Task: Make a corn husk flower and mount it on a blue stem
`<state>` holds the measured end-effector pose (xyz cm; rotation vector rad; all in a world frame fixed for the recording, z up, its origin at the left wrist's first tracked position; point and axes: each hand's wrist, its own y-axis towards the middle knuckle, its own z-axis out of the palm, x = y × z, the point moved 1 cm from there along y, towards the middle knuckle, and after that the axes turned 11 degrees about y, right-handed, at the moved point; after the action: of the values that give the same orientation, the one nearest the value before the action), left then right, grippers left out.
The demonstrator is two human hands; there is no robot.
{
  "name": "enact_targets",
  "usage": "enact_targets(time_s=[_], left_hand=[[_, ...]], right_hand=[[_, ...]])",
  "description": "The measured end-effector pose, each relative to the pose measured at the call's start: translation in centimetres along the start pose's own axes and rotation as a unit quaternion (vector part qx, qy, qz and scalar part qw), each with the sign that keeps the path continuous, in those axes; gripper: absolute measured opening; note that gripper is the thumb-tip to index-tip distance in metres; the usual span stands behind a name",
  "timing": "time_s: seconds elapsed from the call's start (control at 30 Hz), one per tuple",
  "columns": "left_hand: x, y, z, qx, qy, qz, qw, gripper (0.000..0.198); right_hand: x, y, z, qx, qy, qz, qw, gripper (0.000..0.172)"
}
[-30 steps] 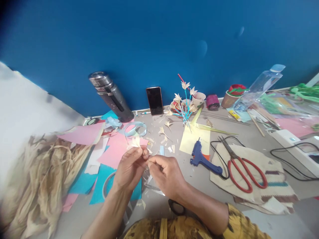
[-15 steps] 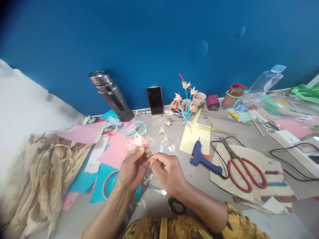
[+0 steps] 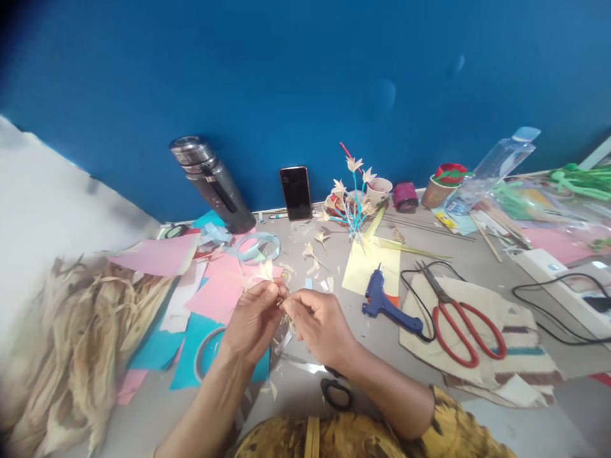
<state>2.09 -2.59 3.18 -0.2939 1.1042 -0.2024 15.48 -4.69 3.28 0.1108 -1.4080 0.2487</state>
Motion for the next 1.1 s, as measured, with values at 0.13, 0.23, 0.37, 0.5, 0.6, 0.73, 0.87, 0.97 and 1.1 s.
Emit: enact_targets(time_s=[0.13, 0.23, 0.37, 0.5, 0.6, 0.73, 0.87, 0.97, 1.1], left_hand=[[0.0, 0.1, -0.2, 0.011, 0.009, -0.010, 1.000, 0.033], [0.1, 0.1, -0.3, 0.011, 0.013, -0.014, 1.000, 0.032], [0.2, 0.0, -0.3, -0.005, 0.023, -0.014, 1.000, 0.032], [0.5, 0.0, 0.0, 0.003, 0.023, -0.013, 1.000, 0.030], [0.8, -0.1, 0.1, 0.012, 0.013, -0.012, 1.000, 0.028], [1.1, -0.2, 0.2, 0.010, 0.013, -0.009, 1.000, 0.028], [0.9, -0.3, 0.3, 0.018, 0.026, -0.013, 0.999, 0.027], [0.6, -0.3, 0.2, 0.026, 0.022, -0.020, 0.999, 0.028], [0.3, -0.4, 0.0, 0.028, 0.019, -0.016, 0.999, 0.023]], right_hand=[[0.0, 0.0, 0.1, 0.000, 0.009, 0.006, 1.000, 0.031], [0.1, -0.1, 0.2, -0.003, 0.008, 0.003, 1.000, 0.030], [0.2, -0.1, 0.2, -0.021, -0.022, -0.023, 0.999, 0.030], [0.1, -0.2, 0.3, -0.040, -0.052, -0.064, 0.996, 0.032], [-0.2, -0.3, 0.2, -0.052, -0.063, -0.082, 0.993, 0.033], [-0.3, -0.3, 0.1, -0.054, -0.060, -0.079, 0.994, 0.032], [-0.2, -0.2, -0.1, -0.049, -0.053, -0.072, 0.995, 0.032], [-0.1, 0.0, -0.2, -0.052, -0.059, -0.064, 0.995, 0.030], [-0.1, -0.1, -0.2, -0.056, -0.096, -0.068, 0.991, 0.029]])
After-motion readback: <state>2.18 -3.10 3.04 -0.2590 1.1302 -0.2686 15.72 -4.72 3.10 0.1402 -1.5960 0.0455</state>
